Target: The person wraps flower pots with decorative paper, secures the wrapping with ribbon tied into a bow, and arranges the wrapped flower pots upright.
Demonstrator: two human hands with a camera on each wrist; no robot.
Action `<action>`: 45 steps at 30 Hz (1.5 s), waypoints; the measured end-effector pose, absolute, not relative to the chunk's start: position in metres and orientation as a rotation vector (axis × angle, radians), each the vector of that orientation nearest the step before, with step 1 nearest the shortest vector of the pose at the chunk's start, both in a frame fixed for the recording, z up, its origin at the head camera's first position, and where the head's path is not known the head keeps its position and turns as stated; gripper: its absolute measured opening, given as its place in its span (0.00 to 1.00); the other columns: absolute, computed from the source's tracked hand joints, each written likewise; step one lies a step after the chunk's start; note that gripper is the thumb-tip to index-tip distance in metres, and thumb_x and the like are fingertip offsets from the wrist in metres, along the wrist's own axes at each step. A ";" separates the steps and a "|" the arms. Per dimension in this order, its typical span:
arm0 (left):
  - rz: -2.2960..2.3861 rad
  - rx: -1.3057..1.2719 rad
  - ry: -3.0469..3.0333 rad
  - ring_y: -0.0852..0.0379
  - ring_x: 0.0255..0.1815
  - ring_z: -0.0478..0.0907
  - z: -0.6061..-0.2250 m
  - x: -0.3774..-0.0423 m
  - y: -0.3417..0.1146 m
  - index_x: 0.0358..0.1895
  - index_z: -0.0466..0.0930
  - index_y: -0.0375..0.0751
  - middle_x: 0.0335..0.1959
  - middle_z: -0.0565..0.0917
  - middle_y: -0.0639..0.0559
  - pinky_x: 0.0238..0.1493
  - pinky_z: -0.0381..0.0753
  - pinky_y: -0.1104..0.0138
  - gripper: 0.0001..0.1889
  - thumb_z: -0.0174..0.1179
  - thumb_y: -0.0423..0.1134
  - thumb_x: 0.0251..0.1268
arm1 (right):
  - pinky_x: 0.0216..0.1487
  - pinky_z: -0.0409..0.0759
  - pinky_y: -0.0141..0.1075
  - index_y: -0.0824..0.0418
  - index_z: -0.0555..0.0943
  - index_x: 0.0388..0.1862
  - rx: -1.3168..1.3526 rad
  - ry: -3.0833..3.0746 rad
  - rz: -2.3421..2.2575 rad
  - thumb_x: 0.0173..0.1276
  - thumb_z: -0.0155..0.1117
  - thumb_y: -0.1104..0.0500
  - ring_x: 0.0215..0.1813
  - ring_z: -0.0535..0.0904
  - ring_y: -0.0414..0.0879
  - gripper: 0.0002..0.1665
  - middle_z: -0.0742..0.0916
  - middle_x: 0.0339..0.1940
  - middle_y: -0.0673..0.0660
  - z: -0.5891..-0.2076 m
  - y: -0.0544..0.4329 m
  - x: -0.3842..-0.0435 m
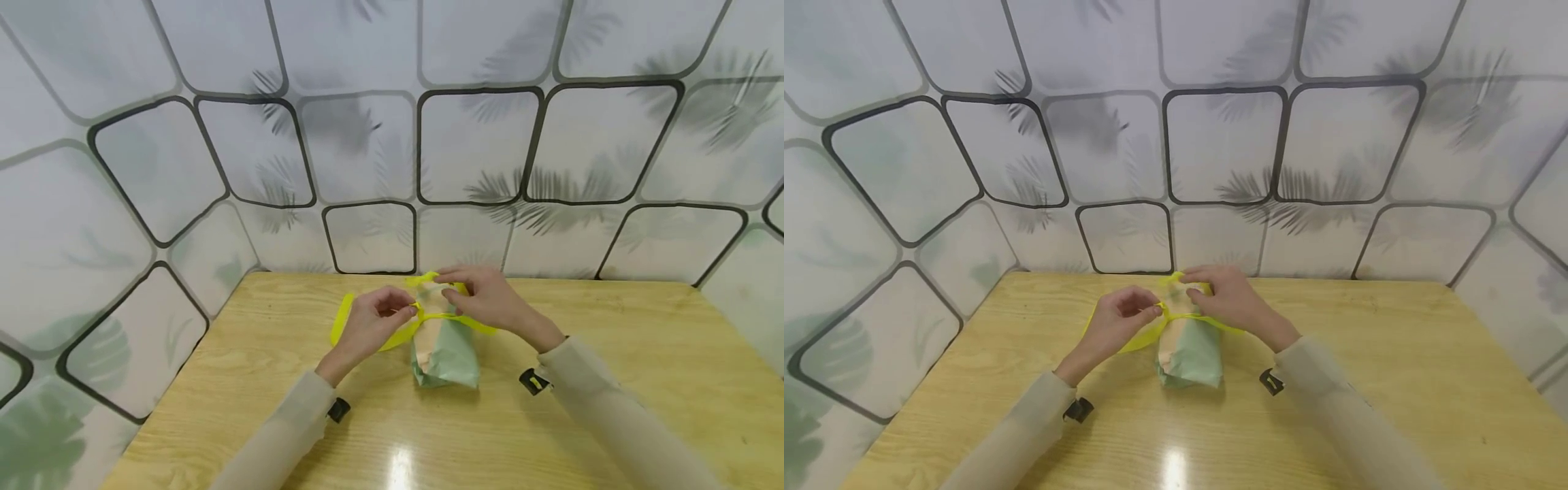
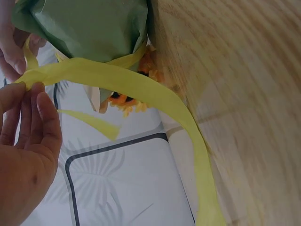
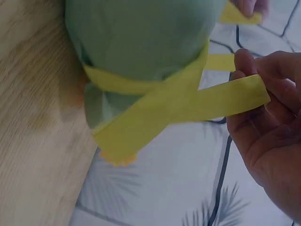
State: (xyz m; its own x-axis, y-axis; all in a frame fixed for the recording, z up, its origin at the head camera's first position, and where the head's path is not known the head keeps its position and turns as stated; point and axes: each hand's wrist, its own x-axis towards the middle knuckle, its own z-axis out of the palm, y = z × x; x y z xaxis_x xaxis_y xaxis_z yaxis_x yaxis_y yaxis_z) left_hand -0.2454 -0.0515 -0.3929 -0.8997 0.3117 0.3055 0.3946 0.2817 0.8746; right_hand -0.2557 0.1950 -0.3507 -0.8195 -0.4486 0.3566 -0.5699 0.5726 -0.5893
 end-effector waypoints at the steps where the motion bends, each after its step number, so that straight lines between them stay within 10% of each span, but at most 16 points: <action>1: -1.706 -0.677 -2.455 0.53 0.39 0.87 -0.394 -0.246 -0.052 0.44 0.87 0.47 0.40 0.91 0.51 0.39 0.84 0.70 0.05 0.68 0.39 0.69 | 0.20 0.70 0.30 0.63 0.87 0.57 0.917 -2.638 1.059 0.73 0.64 0.63 0.16 0.75 0.38 0.16 0.86 0.63 0.63 -0.350 0.191 -0.254; 5: -1.655 -0.682 -2.426 0.50 0.41 0.86 -0.394 -0.248 -0.054 0.43 0.87 0.50 0.40 0.90 0.55 0.40 0.83 0.69 0.04 0.68 0.40 0.69 | 0.26 0.69 0.28 0.62 0.89 0.53 1.116 -2.580 0.909 0.71 0.66 0.62 0.18 0.64 0.31 0.14 0.89 0.57 0.61 -0.349 0.180 -0.247; 12: -1.560 -0.732 -2.339 0.53 0.50 0.80 -0.394 -0.251 -0.054 0.41 0.89 0.48 0.49 0.84 0.52 0.41 0.78 0.66 0.03 0.70 0.40 0.67 | 0.35 0.84 0.35 0.59 0.86 0.45 1.197 -2.553 0.883 0.69 0.69 0.62 0.30 0.84 0.39 0.07 0.91 0.40 0.51 -0.353 0.176 -0.241; 19: -1.643 -0.777 -2.337 0.59 0.47 0.80 -0.393 -0.250 -0.053 0.39 0.91 0.49 0.45 0.86 0.53 0.40 0.77 0.68 0.02 0.70 0.38 0.66 | 0.44 0.87 0.44 0.60 0.83 0.51 1.093 -2.574 0.911 0.68 0.72 0.59 0.45 0.89 0.50 0.15 0.92 0.46 0.56 -0.359 0.171 -0.240; 32: -1.500 -0.916 -2.613 0.54 0.49 0.82 -0.401 -0.264 -0.063 0.62 0.83 0.49 0.62 0.84 0.53 0.36 0.78 0.68 0.16 0.62 0.40 0.74 | 0.24 0.63 0.28 0.58 0.89 0.43 0.942 -2.610 1.019 0.71 0.68 0.63 0.22 0.70 0.37 0.06 0.93 0.40 0.57 -0.362 0.172 -0.241; 45: -1.289 -0.806 -2.615 0.60 0.32 0.80 -0.398 -0.266 -0.075 0.43 0.88 0.47 0.32 0.87 0.59 0.32 0.78 0.68 0.06 0.65 0.42 0.72 | 0.37 0.84 0.37 0.59 0.89 0.45 0.817 -2.586 1.012 0.69 0.68 0.63 0.36 0.85 0.46 0.08 0.91 0.45 0.57 -0.363 0.171 -0.244</action>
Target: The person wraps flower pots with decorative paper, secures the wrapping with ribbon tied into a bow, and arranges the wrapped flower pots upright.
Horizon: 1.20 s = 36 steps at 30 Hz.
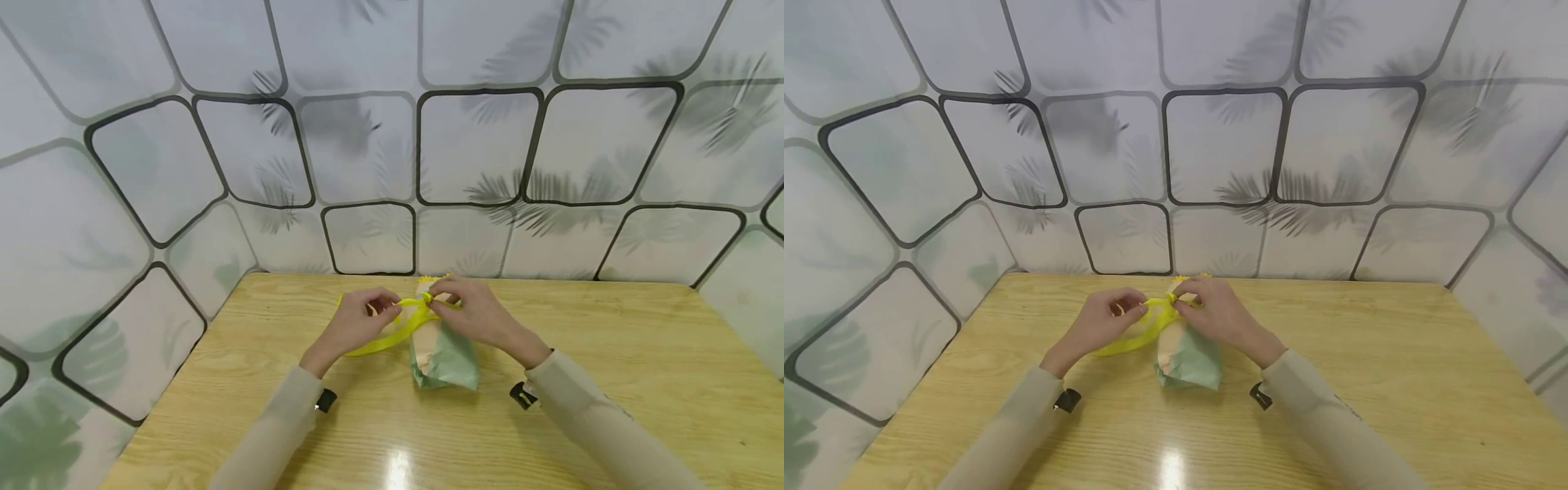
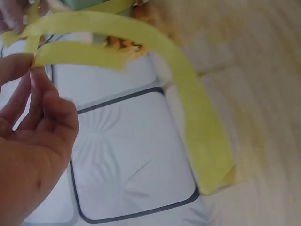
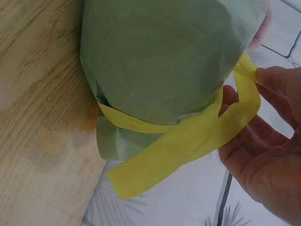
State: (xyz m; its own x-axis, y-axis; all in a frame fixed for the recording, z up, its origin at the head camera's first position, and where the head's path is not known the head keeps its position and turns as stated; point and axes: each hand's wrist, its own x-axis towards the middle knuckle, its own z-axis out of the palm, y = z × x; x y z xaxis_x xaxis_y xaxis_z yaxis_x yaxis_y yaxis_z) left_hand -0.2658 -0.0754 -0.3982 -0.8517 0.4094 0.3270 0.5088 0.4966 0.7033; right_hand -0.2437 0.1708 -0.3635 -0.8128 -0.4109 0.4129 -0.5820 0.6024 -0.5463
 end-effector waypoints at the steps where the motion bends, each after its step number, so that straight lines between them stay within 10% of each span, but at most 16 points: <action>1: -1.318 -0.803 -2.638 0.58 0.31 0.81 -0.395 -0.264 -0.078 0.44 0.88 0.47 0.32 0.87 0.58 0.32 0.80 0.68 0.06 0.64 0.43 0.72 | 0.34 0.82 0.35 0.59 0.89 0.45 0.785 -2.598 1.015 0.69 0.69 0.62 0.33 0.83 0.44 0.08 0.91 0.45 0.58 -0.363 0.171 -0.244; 10: -1.660 -1.062 -2.864 0.30 0.37 0.84 -0.369 -0.255 -0.096 0.44 0.87 0.39 0.33 0.88 0.47 0.37 0.86 0.46 0.07 0.64 0.38 0.72 | 0.26 0.77 0.31 0.60 0.89 0.44 0.667 -2.638 1.033 0.72 0.66 0.60 0.25 0.80 0.38 0.08 0.92 0.38 0.57 -0.359 0.172 -0.244; 17: -1.360 -1.411 -3.087 0.51 0.34 0.85 -0.380 -0.252 -0.098 0.39 0.89 0.44 0.34 0.90 0.52 0.34 0.82 0.70 0.04 0.65 0.35 0.70 | 0.29 0.79 0.32 0.61 0.89 0.45 0.669 -2.643 0.993 0.71 0.67 0.59 0.27 0.83 0.38 0.09 0.92 0.35 0.56 -0.362 0.173 -0.245; 25: -1.153 -1.573 -3.211 0.63 0.35 0.84 -0.385 -0.249 -0.096 0.40 0.90 0.43 0.37 0.90 0.56 0.41 0.84 0.72 0.03 0.68 0.34 0.67 | 0.32 0.81 0.33 0.61 0.89 0.44 0.667 -2.630 1.004 0.70 0.67 0.61 0.30 0.84 0.40 0.08 0.92 0.36 0.56 -0.363 0.174 -0.244; 36: -1.100 -0.975 -2.952 0.61 0.30 0.80 -0.365 -0.248 -0.070 0.44 0.85 0.47 0.35 0.87 0.55 0.31 0.79 0.69 0.08 0.65 0.46 0.72 | 0.37 0.83 0.33 0.59 0.90 0.41 0.709 -2.628 1.092 0.69 0.67 0.64 0.35 0.88 0.42 0.07 0.92 0.36 0.54 -0.363 0.171 -0.244</action>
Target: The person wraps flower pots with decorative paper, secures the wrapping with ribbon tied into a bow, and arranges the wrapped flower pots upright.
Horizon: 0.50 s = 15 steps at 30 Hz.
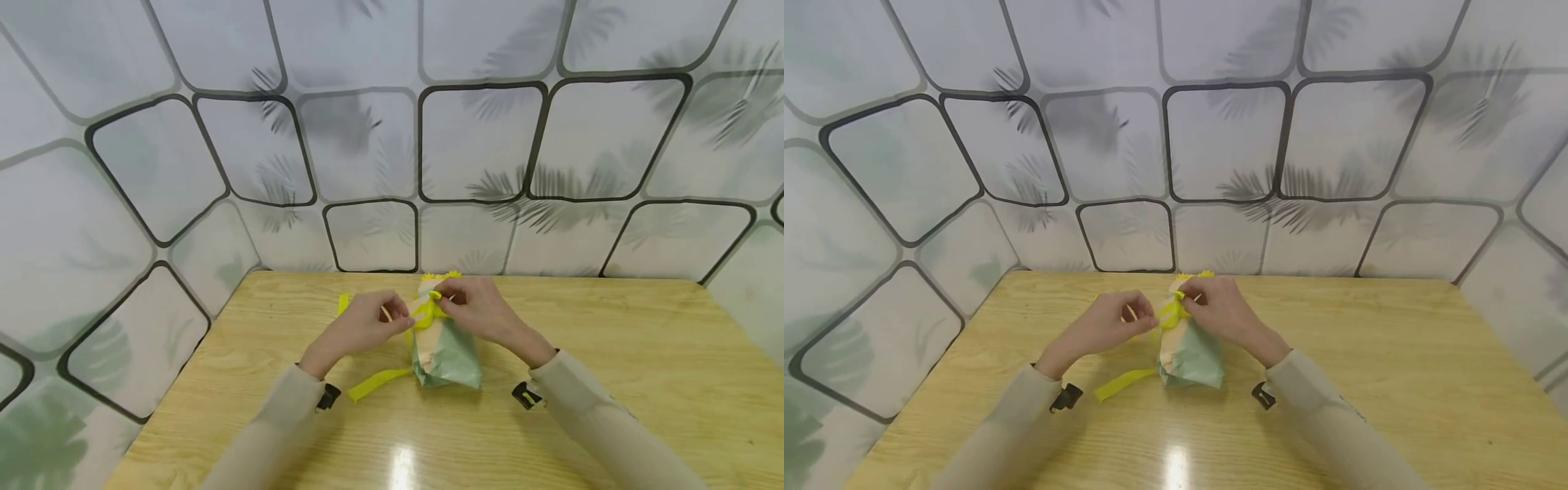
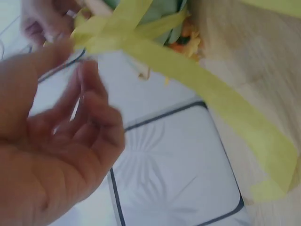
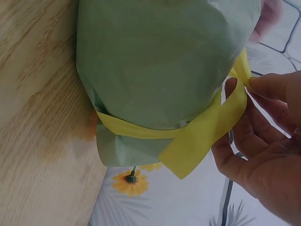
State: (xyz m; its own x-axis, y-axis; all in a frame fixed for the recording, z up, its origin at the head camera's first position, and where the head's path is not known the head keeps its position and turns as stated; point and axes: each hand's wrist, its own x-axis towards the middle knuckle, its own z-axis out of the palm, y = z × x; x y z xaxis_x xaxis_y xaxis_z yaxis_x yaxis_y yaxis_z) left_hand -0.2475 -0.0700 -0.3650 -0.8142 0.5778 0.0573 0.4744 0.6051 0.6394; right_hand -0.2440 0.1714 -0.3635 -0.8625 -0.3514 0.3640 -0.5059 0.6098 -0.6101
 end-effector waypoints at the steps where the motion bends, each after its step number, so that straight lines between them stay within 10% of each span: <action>1: 1.019 0.871 2.728 0.60 0.31 0.80 -0.366 -0.248 -0.065 0.47 0.85 0.46 0.37 0.87 0.54 0.32 0.80 0.69 0.09 0.64 0.46 0.72 | 0.37 0.83 0.32 0.59 0.90 0.41 0.708 -2.630 1.094 0.69 0.67 0.64 0.35 0.88 0.42 0.07 0.92 0.36 0.54 -0.363 0.171 -0.244; 15: 1.352 0.660 2.725 0.51 0.34 0.84 -0.370 -0.253 -0.081 0.49 0.88 0.49 0.38 0.89 0.49 0.32 0.82 0.63 0.08 0.61 0.41 0.74 | 0.39 0.83 0.39 0.61 0.88 0.45 0.648 -2.655 1.021 0.71 0.66 0.61 0.36 0.87 0.45 0.09 0.92 0.36 0.56 -0.365 0.179 -0.247</action>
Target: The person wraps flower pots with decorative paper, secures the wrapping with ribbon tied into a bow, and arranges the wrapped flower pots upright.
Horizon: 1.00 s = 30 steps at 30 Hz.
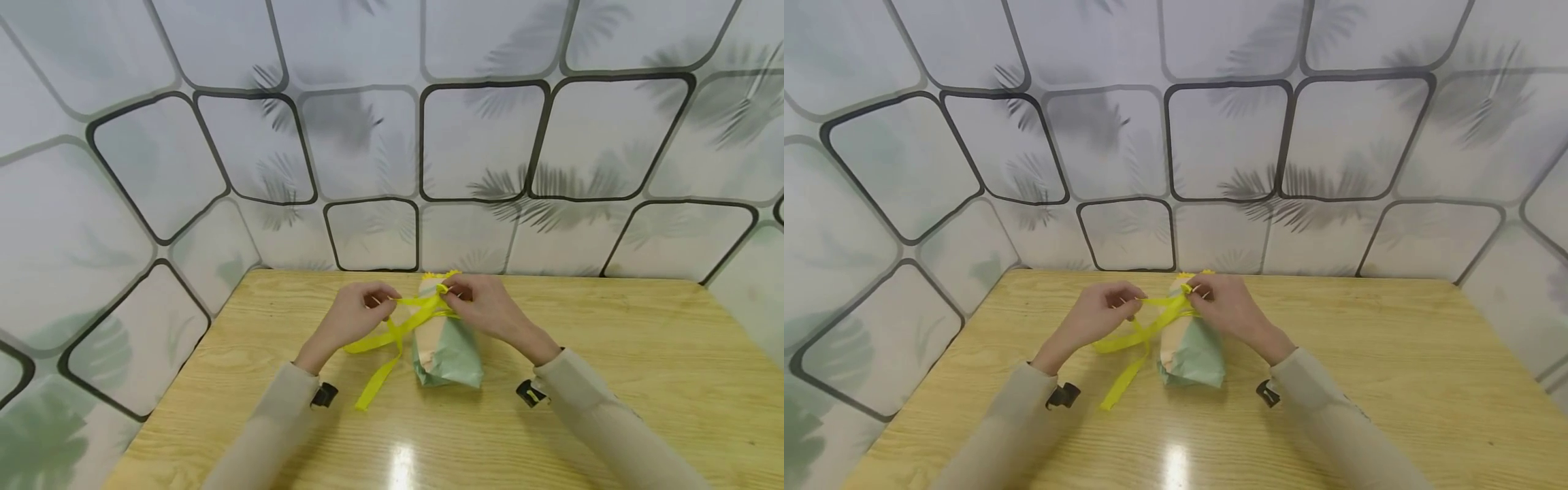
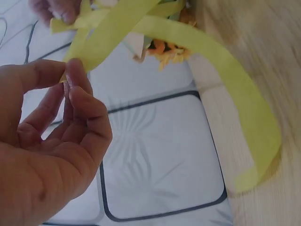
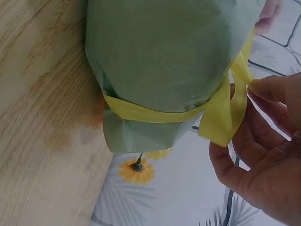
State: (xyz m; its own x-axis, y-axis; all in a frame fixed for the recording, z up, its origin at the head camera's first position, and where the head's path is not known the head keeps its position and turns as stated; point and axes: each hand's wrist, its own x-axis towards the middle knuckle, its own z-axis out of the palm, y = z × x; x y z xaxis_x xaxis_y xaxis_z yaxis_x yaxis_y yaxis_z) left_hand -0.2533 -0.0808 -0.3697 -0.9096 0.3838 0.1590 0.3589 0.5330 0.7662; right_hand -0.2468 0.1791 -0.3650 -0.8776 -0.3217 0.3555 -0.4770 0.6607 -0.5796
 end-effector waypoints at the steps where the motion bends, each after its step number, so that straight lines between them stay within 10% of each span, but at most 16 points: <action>1: 1.374 0.644 2.689 0.50 0.34 0.85 -0.368 -0.253 -0.084 0.49 0.88 0.49 0.38 0.89 0.48 0.32 0.82 0.62 0.08 0.61 0.41 0.74 | 0.39 0.83 0.38 0.61 0.88 0.45 0.647 -2.655 1.023 0.71 0.66 0.61 0.36 0.87 0.44 0.09 0.92 0.35 0.56 -0.365 0.180 -0.247; 8: 1.400 0.818 2.308 0.45 0.38 0.82 -0.364 -0.248 -0.083 0.50 0.87 0.40 0.43 0.88 0.40 0.42 0.84 0.53 0.09 0.60 0.37 0.75 | 0.34 0.79 0.35 0.61 0.89 0.44 0.631 -2.618 1.029 0.71 0.67 0.61 0.29 0.83 0.40 0.08 0.92 0.30 0.54 -0.364 0.179 -0.249; 16: 1.177 1.082 2.238 0.52 0.38 0.82 -0.372 -0.244 -0.064 0.47 0.88 0.47 0.44 0.87 0.52 0.37 0.80 0.70 0.08 0.61 0.39 0.75 | 0.36 0.83 0.38 0.60 0.89 0.42 0.630 -2.576 1.032 0.70 0.66 0.63 0.33 0.88 0.45 0.07 0.93 0.34 0.56 -0.360 0.176 -0.248; 30: 1.400 0.795 2.510 0.53 0.39 0.85 -0.385 -0.254 -0.050 0.44 0.85 0.48 0.39 0.89 0.53 0.38 0.79 0.68 0.07 0.64 0.45 0.73 | 0.36 0.83 0.34 0.59 0.90 0.42 0.657 -2.572 1.062 0.69 0.67 0.63 0.33 0.87 0.42 0.07 0.92 0.35 0.54 -0.359 0.178 -0.247</action>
State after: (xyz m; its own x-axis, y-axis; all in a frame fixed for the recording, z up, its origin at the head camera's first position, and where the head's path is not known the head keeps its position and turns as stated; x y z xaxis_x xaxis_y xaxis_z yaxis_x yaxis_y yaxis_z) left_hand -0.2538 -0.0498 -0.3853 -0.8460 0.5206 0.1153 0.3715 0.4205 0.8278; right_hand -0.2466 0.1784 -0.3595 -0.8569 -0.3020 0.4178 -0.5088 0.6262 -0.5908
